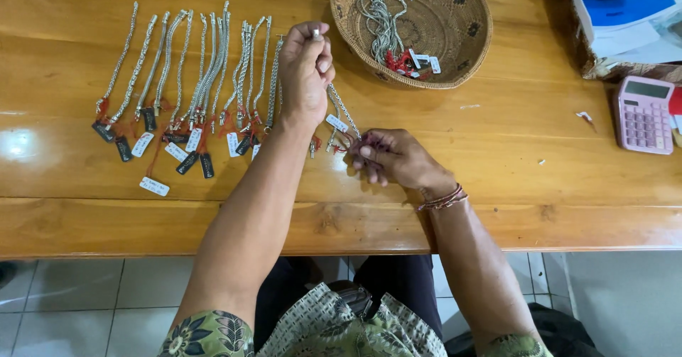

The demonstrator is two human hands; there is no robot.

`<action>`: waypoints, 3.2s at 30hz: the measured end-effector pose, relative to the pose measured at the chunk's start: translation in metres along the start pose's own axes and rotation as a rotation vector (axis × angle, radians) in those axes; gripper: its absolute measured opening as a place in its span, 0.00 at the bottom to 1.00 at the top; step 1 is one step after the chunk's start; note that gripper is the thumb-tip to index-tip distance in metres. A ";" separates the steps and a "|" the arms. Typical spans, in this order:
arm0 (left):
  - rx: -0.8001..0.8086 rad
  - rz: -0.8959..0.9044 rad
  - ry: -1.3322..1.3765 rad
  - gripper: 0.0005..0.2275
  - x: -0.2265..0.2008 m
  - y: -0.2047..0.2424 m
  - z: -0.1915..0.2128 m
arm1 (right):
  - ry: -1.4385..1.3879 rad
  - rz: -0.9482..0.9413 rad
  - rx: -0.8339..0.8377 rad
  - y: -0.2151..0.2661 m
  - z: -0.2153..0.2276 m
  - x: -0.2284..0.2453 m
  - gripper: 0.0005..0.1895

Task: Inspecting and arranging jewelry chains with tags on a wooden workbench

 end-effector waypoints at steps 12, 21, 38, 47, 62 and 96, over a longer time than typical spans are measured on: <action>-0.005 -0.060 0.054 0.05 -0.006 0.001 0.003 | -0.010 0.055 -0.007 0.000 -0.003 0.001 0.08; 0.087 -0.049 0.006 0.08 -0.006 0.007 0.003 | -0.213 0.023 0.109 0.005 -0.009 0.006 0.18; 0.059 -0.027 0.010 0.10 0.013 0.001 0.003 | -0.023 0.125 -0.148 -0.001 0.004 0.001 0.19; 0.263 -0.038 0.092 0.09 -0.012 0.019 -0.025 | 0.485 0.356 -0.199 0.012 0.030 0.025 0.23; 0.362 0.216 0.206 0.10 0.034 0.062 -0.057 | 0.168 0.504 -0.434 0.020 0.054 0.065 0.09; 0.193 0.244 -0.043 0.07 0.033 0.085 -0.069 | -0.078 0.463 -0.614 -0.023 0.067 0.026 0.19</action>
Point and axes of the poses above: each hand's wrist, its own y-axis away from the middle knuckle, its own z-axis out of the back of the hand, x = y × z, the point moved 9 cm from there along -y, towards the middle knuckle, and after that the axes turned 8 degrees about -x, right-handed, at the moved point
